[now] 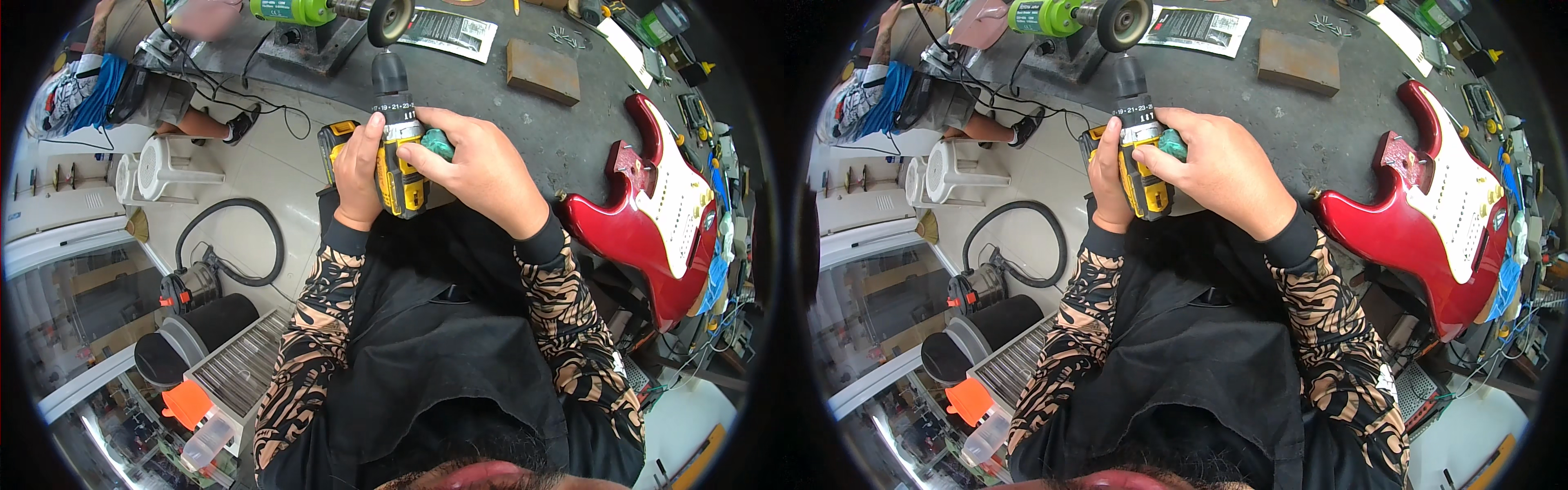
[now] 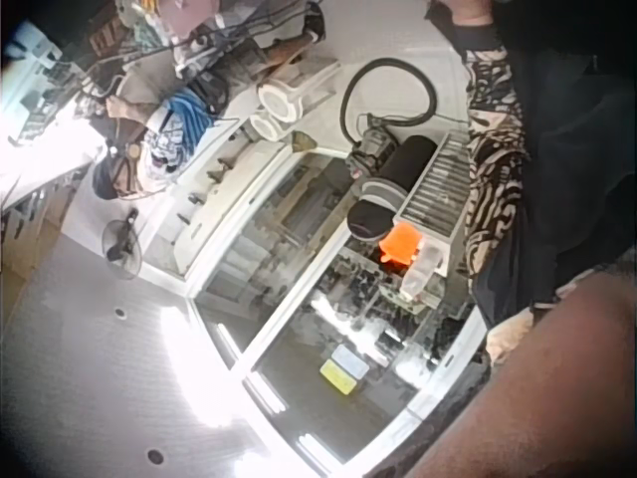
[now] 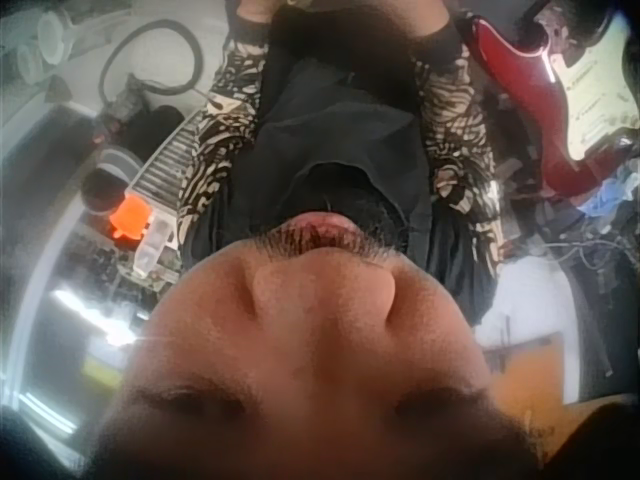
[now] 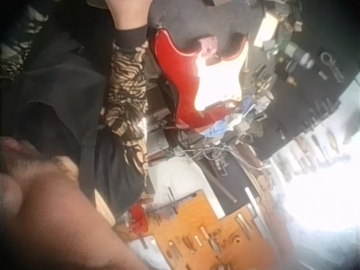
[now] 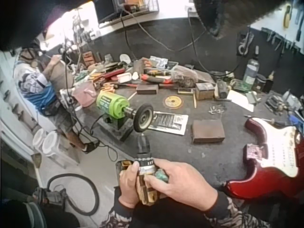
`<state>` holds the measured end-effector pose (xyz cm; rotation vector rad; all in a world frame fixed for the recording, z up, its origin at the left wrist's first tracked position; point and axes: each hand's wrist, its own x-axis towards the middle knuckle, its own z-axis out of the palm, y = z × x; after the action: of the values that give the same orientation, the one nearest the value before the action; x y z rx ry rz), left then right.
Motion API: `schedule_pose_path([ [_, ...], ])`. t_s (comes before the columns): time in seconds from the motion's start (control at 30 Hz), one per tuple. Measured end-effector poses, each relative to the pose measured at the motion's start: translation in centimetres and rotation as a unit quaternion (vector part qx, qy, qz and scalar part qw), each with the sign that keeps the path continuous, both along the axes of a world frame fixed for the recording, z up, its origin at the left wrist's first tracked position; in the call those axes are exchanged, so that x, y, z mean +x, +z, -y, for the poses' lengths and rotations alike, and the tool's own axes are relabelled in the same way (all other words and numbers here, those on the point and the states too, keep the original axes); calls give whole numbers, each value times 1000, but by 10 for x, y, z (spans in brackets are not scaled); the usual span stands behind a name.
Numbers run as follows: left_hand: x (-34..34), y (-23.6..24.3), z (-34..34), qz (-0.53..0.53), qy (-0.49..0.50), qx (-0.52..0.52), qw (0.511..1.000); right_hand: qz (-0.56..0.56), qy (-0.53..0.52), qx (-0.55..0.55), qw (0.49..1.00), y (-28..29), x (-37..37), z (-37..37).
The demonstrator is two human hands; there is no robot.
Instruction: The person works on a red electric guitar body, using a screwdriver to adjust the control plate and a cordless drill to sand a small wooden block. They also use a green polishing compound on the drill bit and a blue cloth to wipe the tool.
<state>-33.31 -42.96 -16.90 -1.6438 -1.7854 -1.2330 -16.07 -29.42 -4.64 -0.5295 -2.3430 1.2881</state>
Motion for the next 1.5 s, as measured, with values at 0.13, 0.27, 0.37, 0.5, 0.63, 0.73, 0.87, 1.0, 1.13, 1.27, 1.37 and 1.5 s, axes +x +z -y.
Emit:
schedule_pose_path([
  [0.13, -1, 2, -1, -5, -2, 1, 1000, 0, 3, -2, 1000, 1, 0, -1],
  [0.27, -1, 0, 0, -8, 0, 1, 1000, 16, 12, -7, 1000, 2, 0, -2],
  [0.37, -1, 1, -1, -11, -1, 6, 1000, 2, 6, -1, 1000, 2, 1, 0],
  [0.5, 0, 1, -1, -14, 1, 8, 1000, 2, 6, -1, 1000, 3, 1, 0],
  [0.63, 0, 1, -2, -19, 4, 10, 1000, 4, 6, 2, 1000, 2, 1, -1],
  [0.73, 0, 0, -1, -20, 5, 9, 1000, 11, 12, 4, 1000, 2, 1, -2],
  [0.87, -4, -2, -1, -13, -3, 5, 1000, 4, 10, 1, 1000, 1, 1, -1],
  [1.0, -4, -2, -2, -8, -11, 8, 1000, 8, 11, -3, 1000, -1, 1, -2],
  [1.13, -4, -3, -1, 5, -10, 1, 1000, 6, 9, 5, 1000, -1, 1, -2],
  [1.27, -5, -5, 0, 8, -12, -4, 1000, 3, 8, -4, 1000, 2, 1, -1],
  [1.37, -5, -5, 0, 9, -13, -3, 1000, -4, 9, 6, 1000, -1, 1, -1],
  [1.5, -3, -3, -1, 12, -12, 3, 1000, 0, 9, 7, 1000, 0, 1, -1],
])
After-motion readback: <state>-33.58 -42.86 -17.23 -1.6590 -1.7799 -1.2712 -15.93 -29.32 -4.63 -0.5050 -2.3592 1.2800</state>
